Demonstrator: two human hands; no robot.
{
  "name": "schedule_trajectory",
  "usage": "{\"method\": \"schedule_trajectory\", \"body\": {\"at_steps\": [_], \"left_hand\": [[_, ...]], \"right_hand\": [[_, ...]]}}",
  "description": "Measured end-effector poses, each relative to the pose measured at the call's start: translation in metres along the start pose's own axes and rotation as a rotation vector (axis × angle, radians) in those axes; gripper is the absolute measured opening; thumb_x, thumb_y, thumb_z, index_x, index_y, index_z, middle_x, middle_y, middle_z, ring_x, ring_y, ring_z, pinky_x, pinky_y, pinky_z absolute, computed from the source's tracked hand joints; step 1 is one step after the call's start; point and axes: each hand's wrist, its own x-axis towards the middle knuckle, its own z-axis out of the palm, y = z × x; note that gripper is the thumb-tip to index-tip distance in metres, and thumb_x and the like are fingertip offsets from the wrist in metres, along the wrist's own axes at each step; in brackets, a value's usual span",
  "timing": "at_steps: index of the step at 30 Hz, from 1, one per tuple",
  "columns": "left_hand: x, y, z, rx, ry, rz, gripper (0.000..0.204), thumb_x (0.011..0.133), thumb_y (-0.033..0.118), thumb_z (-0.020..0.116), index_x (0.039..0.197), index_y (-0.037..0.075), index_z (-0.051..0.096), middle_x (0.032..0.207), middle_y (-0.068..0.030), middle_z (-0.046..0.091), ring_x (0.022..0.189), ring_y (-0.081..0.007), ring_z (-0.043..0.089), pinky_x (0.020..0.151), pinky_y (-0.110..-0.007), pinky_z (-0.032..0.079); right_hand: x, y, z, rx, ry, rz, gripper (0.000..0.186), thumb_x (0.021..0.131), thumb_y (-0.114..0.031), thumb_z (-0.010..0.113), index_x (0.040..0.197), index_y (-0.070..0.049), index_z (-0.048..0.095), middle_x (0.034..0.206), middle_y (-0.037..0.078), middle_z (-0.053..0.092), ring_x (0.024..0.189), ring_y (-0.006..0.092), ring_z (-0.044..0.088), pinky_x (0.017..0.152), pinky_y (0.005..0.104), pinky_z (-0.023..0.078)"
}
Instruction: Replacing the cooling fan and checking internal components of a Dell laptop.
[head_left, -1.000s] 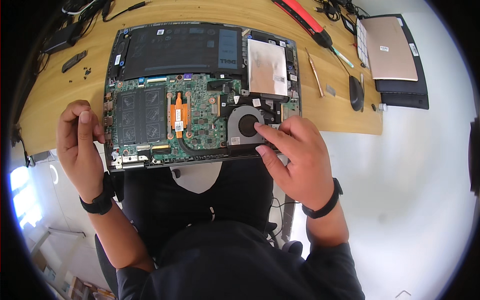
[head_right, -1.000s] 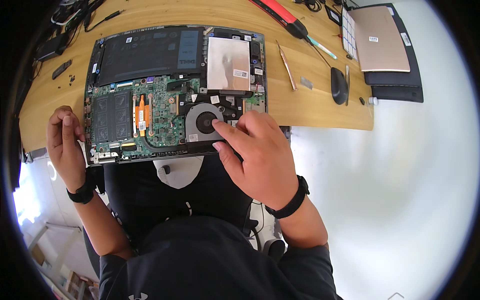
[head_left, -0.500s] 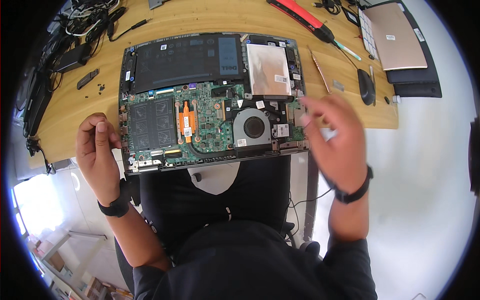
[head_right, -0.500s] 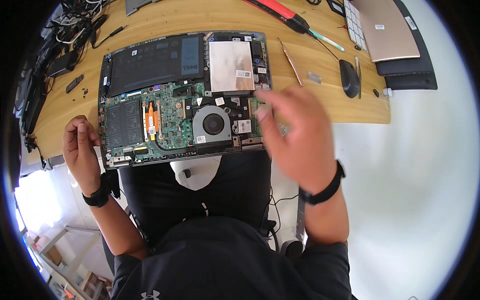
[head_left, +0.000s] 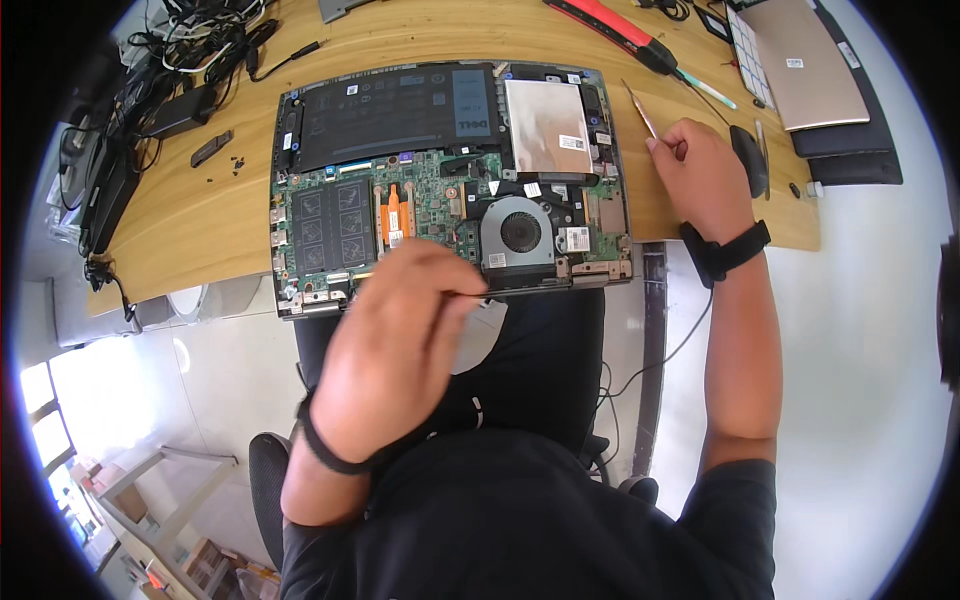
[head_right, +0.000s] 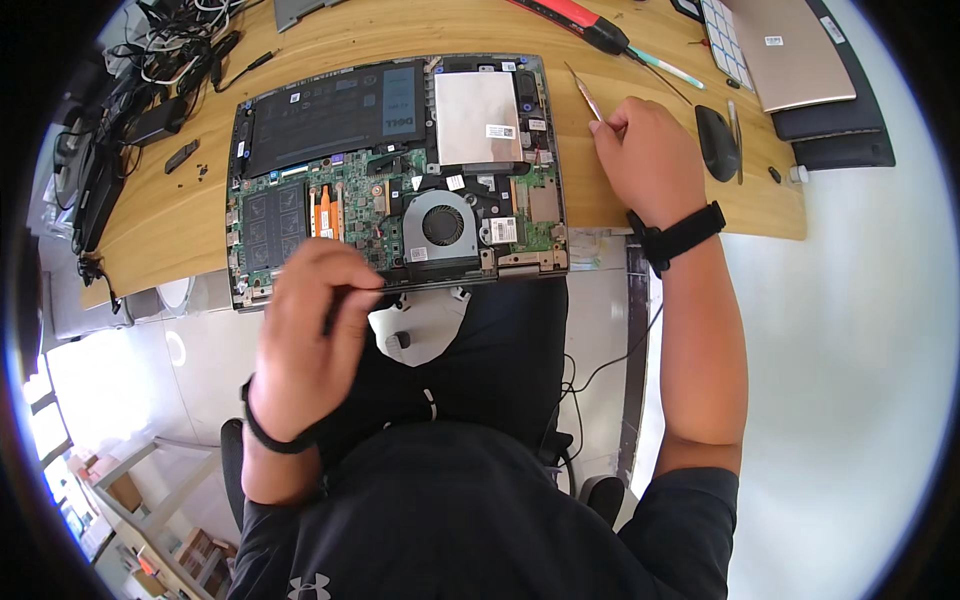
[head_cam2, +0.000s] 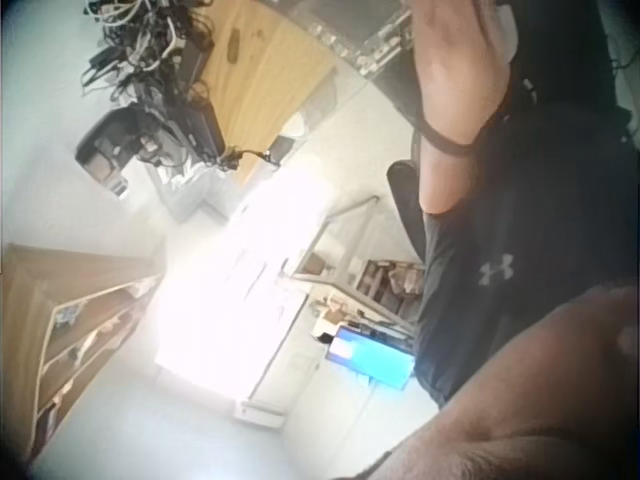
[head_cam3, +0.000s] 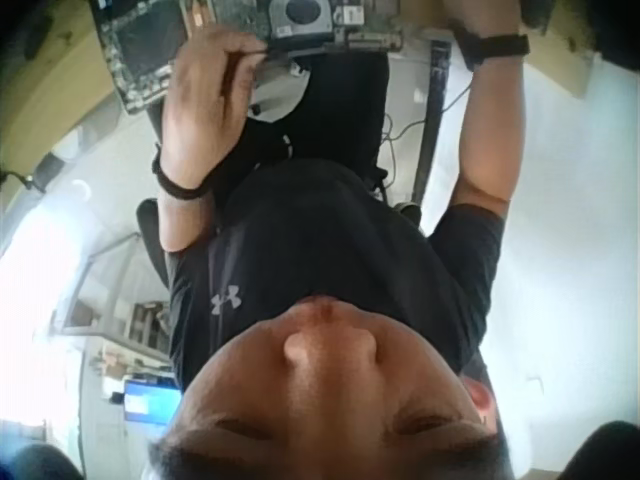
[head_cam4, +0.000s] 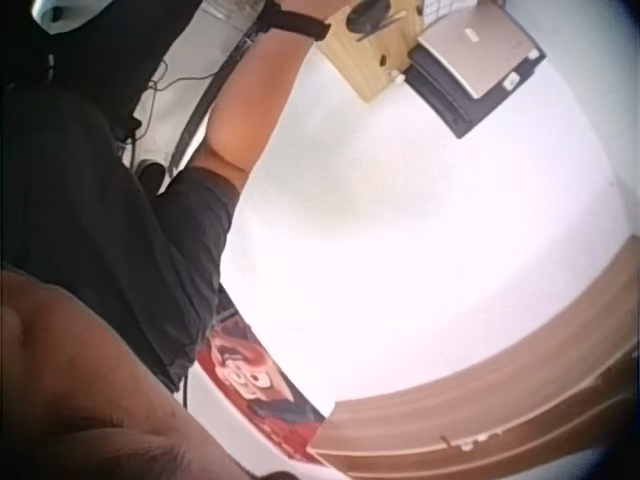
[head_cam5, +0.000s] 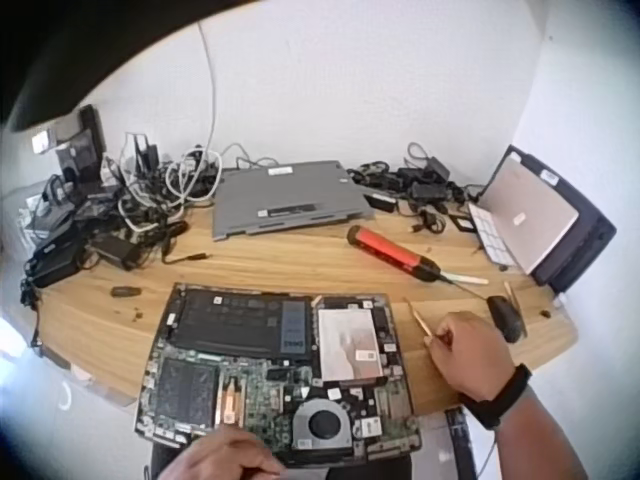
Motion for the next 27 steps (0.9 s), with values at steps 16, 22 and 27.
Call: {"method": "schedule_trajectory", "body": {"at_steps": [16,22,27], "left_hand": [[0.025,-0.002,0.058,0.061,-0.071,-0.044,0.018,0.094,-0.003,0.070,0.107,-0.001,0.058,0.102,-0.0163,0.060,0.091,-0.0401,0.064,0.079,-0.047,0.055],[0.027,0.000,0.063,0.115,-0.081,-0.038,0.018,0.094,-0.003,0.070,0.108,-0.001,0.058,0.103,-0.0165,0.061,0.091,-0.0409,0.065,0.078,-0.047,0.055],[0.026,0.001,0.064,0.129,-0.071,-0.072,0.018,0.095,-0.002,0.070,0.108,0.000,0.058,0.103,-0.0165,0.061,0.090,-0.0406,0.066,0.078,-0.047,0.055]], "right_hand": [[-0.073,-0.058,-0.078,0.899,0.009,0.083,0.013,0.095,-0.007,0.079,0.101,0.002,0.072,0.088,-0.001,0.071,0.077,0.0044,0.058,0.068,0.0210,0.046],[-0.087,-0.071,-0.071,0.792,0.005,-0.292,0.017,0.099,-0.004,0.075,0.111,0.005,0.066,0.104,0.011,0.073,0.089,0.0150,0.067,0.082,0.0257,0.052],[-0.092,-0.080,-0.072,0.786,-0.027,-0.230,0.011,0.102,-0.001,0.070,0.111,0.005,0.066,0.108,0.013,0.074,0.099,0.0176,0.071,0.090,0.0284,0.055]]}}
